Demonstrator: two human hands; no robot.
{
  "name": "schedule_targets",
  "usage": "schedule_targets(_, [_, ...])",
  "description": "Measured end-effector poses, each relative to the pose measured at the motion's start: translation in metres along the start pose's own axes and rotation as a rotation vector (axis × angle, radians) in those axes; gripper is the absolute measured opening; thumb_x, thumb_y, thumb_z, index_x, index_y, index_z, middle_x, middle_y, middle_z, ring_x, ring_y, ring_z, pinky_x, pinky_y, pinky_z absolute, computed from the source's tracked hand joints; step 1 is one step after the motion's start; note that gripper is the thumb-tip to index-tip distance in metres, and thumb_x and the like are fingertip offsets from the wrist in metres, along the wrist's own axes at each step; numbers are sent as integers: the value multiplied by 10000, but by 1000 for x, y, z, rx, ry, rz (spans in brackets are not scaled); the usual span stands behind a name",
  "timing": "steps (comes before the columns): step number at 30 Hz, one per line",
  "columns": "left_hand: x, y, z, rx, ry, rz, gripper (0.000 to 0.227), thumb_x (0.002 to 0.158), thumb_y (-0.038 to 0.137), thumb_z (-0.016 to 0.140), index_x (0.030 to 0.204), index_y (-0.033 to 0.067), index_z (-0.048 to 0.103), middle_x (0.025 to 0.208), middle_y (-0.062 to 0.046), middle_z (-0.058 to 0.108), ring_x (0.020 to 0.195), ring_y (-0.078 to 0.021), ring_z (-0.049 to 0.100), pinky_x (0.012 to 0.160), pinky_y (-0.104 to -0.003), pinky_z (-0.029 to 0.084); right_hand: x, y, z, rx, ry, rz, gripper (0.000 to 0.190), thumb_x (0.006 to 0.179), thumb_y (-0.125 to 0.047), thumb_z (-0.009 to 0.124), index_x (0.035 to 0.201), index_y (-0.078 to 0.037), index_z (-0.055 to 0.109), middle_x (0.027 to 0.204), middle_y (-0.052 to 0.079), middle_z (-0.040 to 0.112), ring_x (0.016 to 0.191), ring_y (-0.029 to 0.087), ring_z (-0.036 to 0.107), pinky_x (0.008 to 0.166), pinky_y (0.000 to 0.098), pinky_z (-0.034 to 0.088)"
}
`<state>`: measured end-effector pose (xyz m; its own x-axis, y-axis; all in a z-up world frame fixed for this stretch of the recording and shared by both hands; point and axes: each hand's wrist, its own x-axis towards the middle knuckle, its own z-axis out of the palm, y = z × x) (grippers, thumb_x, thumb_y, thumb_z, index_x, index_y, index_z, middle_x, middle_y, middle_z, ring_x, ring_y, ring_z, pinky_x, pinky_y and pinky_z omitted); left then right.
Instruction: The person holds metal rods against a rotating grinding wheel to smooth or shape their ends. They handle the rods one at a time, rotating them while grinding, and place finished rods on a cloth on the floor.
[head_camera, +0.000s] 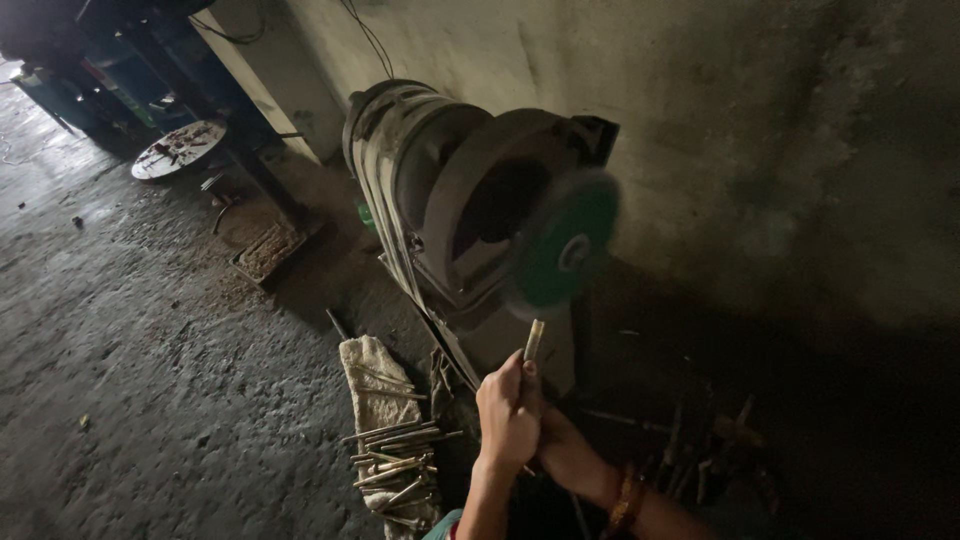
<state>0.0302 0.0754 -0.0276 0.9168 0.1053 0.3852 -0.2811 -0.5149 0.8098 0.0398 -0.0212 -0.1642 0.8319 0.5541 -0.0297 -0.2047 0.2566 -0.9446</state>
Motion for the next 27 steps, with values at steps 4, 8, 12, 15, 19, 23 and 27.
schedule_targets(4, [0,-5,3,41,-3,-9,179,1010,139,571,913,3,636,649,-213,551,586,-376,535,542,-444,373,13,58,-30,-34,29,-79,318,1008,-130,483,1312,-51,532,991,52,609,835,138,559,700,297,452])
schedule_targets(8, [-5,-9,2,-198,40,58,148,854,87,606,966,3,655,756,-200,646,694,-382,655,616,-398,504,28,127,-73,-412,-7,-293,427,1017,-145,435,1438,-83,472,1311,98,585,1180,209,555,1001,339,428])
schedule_targets(12, [-6,-14,10,-49,119,99,181,896,135,622,1044,66,700,851,-222,675,814,-444,663,657,-472,519,41,147,-108,-400,38,-109,478,1016,-158,400,1490,-102,418,1423,108,546,1299,235,524,1112,340,389])
schedule_targets(15, [-6,-14,9,35,87,54,111,939,183,622,904,83,656,792,-209,652,789,-451,643,645,-524,484,42,129,-112,-559,124,-5,476,1013,-159,409,1486,-102,426,1406,115,554,1283,244,534,1095,347,399])
schedule_targets(19, [-9,-13,15,52,55,36,196,992,248,600,868,99,628,763,-188,641,765,-443,642,649,-525,491,28,90,-122,-744,248,41,473,1010,-160,421,1480,-103,437,1382,124,565,1261,256,548,1072,356,411])
schedule_targets(23, [-11,-15,20,83,19,1,223,1044,320,579,947,140,667,798,-180,664,785,-434,652,676,-533,502,18,67,-128,-847,336,53,471,1008,-161,434,1474,-104,448,1359,133,577,1238,268,561,1049,365,423])
schedule_targets(27, [-6,-27,23,89,0,22,212,896,285,591,1027,154,694,815,-161,706,825,-395,686,731,-517,536,9,64,-132,-895,392,60,468,1005,-162,446,1469,-105,459,1336,142,588,1216,281,575,1026,374,435])
